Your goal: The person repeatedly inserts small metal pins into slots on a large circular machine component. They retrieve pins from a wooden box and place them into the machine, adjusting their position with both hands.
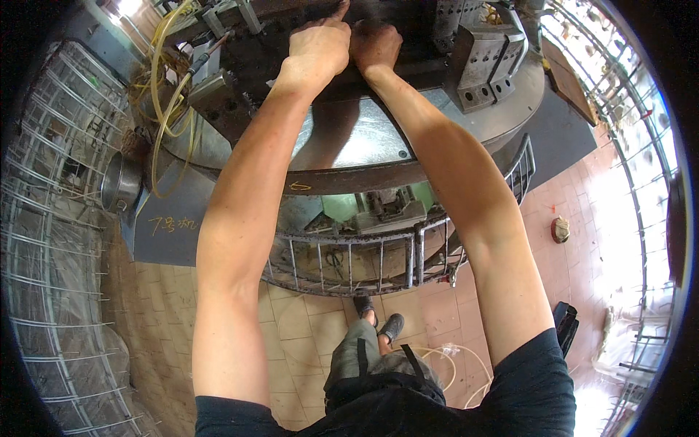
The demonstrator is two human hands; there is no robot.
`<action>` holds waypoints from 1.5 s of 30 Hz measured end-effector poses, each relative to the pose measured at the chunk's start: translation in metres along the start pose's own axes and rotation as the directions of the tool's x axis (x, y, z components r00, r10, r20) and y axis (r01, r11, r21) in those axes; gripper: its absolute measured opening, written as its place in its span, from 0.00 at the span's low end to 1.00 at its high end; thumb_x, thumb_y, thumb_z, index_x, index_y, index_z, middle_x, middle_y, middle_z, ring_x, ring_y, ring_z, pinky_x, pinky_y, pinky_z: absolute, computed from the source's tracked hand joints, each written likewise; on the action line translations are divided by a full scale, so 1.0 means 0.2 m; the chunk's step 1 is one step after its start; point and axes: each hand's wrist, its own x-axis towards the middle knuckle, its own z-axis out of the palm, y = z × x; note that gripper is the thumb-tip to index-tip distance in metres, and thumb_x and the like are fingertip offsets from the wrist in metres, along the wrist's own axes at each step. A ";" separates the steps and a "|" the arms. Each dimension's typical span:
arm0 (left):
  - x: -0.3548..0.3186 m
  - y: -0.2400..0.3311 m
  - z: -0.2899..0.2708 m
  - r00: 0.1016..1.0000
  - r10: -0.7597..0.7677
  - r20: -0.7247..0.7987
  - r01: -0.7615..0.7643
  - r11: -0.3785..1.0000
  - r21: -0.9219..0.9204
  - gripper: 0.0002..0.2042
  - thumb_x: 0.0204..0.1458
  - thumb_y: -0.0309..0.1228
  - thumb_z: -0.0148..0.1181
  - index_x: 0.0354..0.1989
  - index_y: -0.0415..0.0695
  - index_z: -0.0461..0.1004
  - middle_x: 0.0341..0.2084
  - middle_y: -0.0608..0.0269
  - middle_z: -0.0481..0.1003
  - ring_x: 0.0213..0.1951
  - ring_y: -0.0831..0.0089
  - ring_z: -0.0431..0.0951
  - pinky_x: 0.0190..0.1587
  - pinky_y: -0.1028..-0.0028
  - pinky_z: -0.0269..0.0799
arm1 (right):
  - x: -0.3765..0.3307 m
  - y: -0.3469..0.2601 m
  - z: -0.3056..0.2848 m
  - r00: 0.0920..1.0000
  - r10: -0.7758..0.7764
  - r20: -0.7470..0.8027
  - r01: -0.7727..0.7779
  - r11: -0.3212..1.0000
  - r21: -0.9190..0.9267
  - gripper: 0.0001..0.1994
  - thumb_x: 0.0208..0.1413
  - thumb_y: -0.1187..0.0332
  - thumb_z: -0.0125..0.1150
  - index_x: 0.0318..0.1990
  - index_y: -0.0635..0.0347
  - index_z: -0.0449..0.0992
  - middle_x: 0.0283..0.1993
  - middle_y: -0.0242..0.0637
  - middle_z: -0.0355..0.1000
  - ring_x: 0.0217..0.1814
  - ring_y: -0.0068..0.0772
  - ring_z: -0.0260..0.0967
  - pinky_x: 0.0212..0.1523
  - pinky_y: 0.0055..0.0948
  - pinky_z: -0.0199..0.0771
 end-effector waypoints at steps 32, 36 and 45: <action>-0.27 -0.04 -0.05 0.924 -0.027 0.381 0.380 -0.030 -0.924 0.12 0.53 0.19 0.64 0.46 0.34 0.76 0.47 0.53 0.77 0.40 0.63 0.84 0.42 0.72 0.82 | 0.07 -0.02 -0.13 0.951 0.219 0.216 -0.253 0.957 0.142 0.18 0.52 0.52 0.71 0.37 0.60 0.85 0.38 0.46 0.82 0.39 0.46 0.80 0.40 0.40 0.79; -0.27 -0.07 0.05 0.926 -0.048 0.374 0.342 -0.313 -0.886 0.13 0.56 0.20 0.63 0.49 0.34 0.73 0.41 0.55 0.78 0.41 0.59 0.84 0.41 0.74 0.84 | 0.11 -0.02 -0.10 0.859 0.298 0.416 -0.512 0.525 0.680 0.10 0.57 0.67 0.66 0.44 0.60 0.84 0.40 0.37 0.81 0.33 0.31 0.74 0.37 0.31 0.73; -0.27 -0.08 0.07 0.912 -0.067 0.405 0.365 -0.316 -0.875 0.13 0.58 0.21 0.60 0.52 0.34 0.73 0.46 0.51 0.79 0.41 0.61 0.83 0.44 0.73 0.84 | 0.13 -0.05 -0.16 0.763 0.197 0.615 -0.635 0.405 0.658 0.11 0.60 0.71 0.62 0.48 0.59 0.82 0.41 0.40 0.81 0.24 0.19 0.62 0.24 0.22 0.60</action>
